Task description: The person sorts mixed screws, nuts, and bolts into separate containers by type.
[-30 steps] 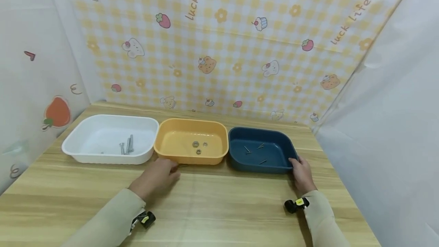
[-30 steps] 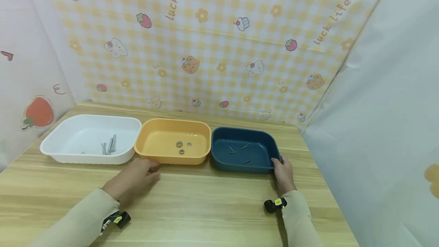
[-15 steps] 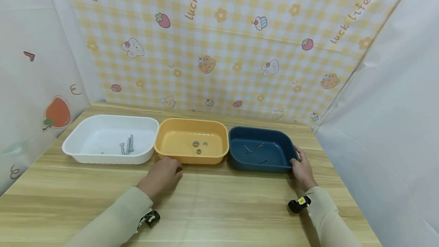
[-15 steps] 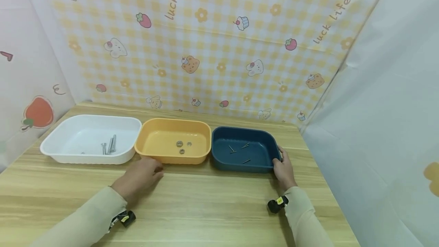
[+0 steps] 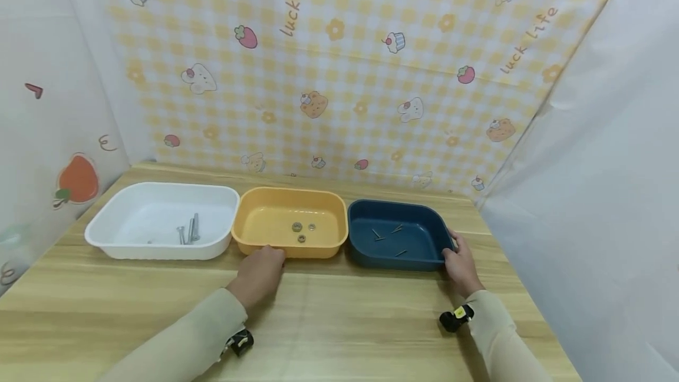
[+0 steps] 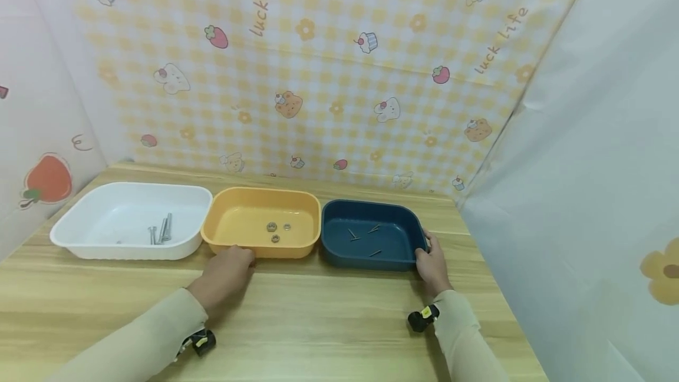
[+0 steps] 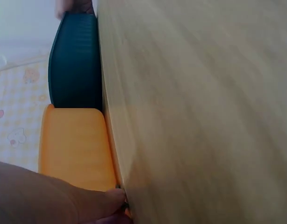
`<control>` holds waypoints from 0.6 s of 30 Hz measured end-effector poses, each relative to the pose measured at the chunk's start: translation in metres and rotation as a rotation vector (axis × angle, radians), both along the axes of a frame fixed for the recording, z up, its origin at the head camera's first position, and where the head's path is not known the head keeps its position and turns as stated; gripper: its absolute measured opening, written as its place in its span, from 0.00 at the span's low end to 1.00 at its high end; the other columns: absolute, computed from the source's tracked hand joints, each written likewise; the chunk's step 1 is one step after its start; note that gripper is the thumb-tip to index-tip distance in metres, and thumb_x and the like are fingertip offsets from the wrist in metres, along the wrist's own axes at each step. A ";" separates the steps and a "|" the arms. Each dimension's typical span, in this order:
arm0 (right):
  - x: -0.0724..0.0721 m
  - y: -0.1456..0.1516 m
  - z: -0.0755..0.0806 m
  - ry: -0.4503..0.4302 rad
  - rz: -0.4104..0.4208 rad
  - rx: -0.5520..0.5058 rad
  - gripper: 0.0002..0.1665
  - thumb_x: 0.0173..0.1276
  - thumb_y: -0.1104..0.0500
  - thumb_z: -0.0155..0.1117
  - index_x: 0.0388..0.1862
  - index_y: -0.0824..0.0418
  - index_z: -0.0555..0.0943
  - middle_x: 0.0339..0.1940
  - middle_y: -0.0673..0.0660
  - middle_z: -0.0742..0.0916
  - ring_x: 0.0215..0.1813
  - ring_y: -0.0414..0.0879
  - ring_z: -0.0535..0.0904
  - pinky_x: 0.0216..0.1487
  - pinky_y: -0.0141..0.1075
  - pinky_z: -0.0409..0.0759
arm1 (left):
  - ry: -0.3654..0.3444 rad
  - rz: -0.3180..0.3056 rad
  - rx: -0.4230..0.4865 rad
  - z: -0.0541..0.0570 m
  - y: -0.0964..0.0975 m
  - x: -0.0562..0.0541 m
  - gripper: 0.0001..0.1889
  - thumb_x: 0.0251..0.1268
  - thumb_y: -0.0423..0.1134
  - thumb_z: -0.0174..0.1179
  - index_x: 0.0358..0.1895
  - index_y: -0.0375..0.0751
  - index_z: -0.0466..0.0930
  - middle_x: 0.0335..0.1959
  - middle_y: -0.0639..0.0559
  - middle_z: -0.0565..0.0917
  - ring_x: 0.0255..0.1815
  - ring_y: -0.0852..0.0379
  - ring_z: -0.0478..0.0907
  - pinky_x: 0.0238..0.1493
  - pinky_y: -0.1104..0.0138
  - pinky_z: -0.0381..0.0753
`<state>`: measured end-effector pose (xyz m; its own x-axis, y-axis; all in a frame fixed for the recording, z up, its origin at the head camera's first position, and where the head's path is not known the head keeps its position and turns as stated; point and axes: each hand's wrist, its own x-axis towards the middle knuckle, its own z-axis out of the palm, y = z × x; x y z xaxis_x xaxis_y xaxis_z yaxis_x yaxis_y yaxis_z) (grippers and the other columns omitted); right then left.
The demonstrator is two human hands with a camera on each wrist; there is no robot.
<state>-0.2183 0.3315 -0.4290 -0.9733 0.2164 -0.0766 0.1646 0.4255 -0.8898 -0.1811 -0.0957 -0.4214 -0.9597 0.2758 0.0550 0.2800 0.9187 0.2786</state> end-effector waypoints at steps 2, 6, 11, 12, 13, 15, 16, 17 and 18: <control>0.000 -0.001 0.000 -0.003 0.005 -0.008 0.38 0.70 0.69 0.39 0.79 0.60 0.48 0.74 0.70 0.60 0.63 0.58 0.64 0.52 0.41 0.68 | -0.011 -0.006 -0.010 0.001 0.000 0.001 0.07 0.60 0.25 0.61 0.26 0.38 0.79 0.22 0.46 0.80 0.22 0.49 0.79 0.21 0.59 0.80; 0.001 0.000 0.000 -0.005 0.010 -0.010 0.38 0.71 0.69 0.39 0.79 0.60 0.48 0.73 0.71 0.61 0.63 0.58 0.64 0.51 0.38 0.69 | -0.082 -0.029 0.062 0.004 0.000 0.001 0.09 0.60 0.25 0.59 0.24 0.39 0.76 0.20 0.50 0.76 0.21 0.54 0.75 0.22 0.62 0.78; 0.000 0.000 0.001 -0.007 0.012 -0.003 0.37 0.72 0.69 0.38 0.79 0.59 0.48 0.73 0.69 0.62 0.60 0.58 0.65 0.49 0.38 0.68 | -0.132 -0.080 0.243 0.006 0.003 -0.001 0.12 0.61 0.28 0.60 0.21 0.44 0.74 0.19 0.56 0.73 0.23 0.59 0.70 0.27 0.66 0.73; 0.000 0.000 0.001 -0.008 0.012 -0.001 0.37 0.71 0.69 0.38 0.79 0.59 0.48 0.73 0.69 0.62 0.60 0.58 0.65 0.49 0.39 0.67 | -0.134 -0.088 0.271 0.007 0.004 -0.002 0.12 0.62 0.29 0.61 0.21 0.44 0.75 0.19 0.57 0.73 0.23 0.60 0.70 0.28 0.66 0.73; 0.000 0.000 0.001 -0.005 0.012 -0.003 0.37 0.71 0.69 0.38 0.79 0.59 0.49 0.73 0.69 0.62 0.60 0.58 0.64 0.50 0.40 0.67 | -0.142 -0.091 0.296 0.007 0.005 -0.002 0.12 0.62 0.30 0.62 0.21 0.45 0.75 0.19 0.58 0.73 0.24 0.60 0.69 0.28 0.66 0.72; -0.001 0.000 0.001 -0.002 0.014 -0.004 0.37 0.71 0.69 0.38 0.79 0.59 0.49 0.73 0.69 0.62 0.61 0.58 0.64 0.52 0.42 0.66 | -0.158 -0.099 0.314 0.007 0.008 -0.003 0.12 0.61 0.34 0.65 0.21 0.46 0.76 0.19 0.58 0.74 0.24 0.60 0.70 0.29 0.66 0.73; -0.001 0.000 0.002 -0.001 0.013 -0.005 0.38 0.71 0.69 0.38 0.79 0.59 0.49 0.73 0.69 0.62 0.61 0.58 0.64 0.53 0.42 0.66 | -0.173 -0.102 0.311 0.007 0.009 -0.003 0.12 0.61 0.35 0.67 0.21 0.46 0.76 0.19 0.58 0.74 0.24 0.60 0.70 0.28 0.66 0.73; -0.001 0.000 0.002 -0.001 0.014 -0.010 0.38 0.70 0.69 0.38 0.79 0.59 0.49 0.73 0.70 0.62 0.61 0.58 0.64 0.53 0.43 0.66 | -0.184 -0.108 0.304 0.006 0.011 -0.003 0.11 0.59 0.37 0.68 0.22 0.46 0.77 0.19 0.58 0.74 0.24 0.60 0.70 0.28 0.66 0.73; -0.001 0.000 0.002 -0.001 0.012 -0.014 0.38 0.70 0.69 0.38 0.79 0.59 0.49 0.73 0.70 0.62 0.62 0.58 0.64 0.54 0.44 0.66 | -0.197 -0.113 0.291 0.006 0.013 -0.003 0.11 0.58 0.38 0.70 0.22 0.46 0.77 0.19 0.58 0.74 0.24 0.60 0.70 0.28 0.66 0.73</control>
<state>-0.2192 0.3313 -0.4271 -0.9757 0.2036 -0.0804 0.1603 0.4147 -0.8957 -0.1840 -0.0825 -0.4154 -0.9240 0.3808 -0.0362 0.2900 0.7592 0.5827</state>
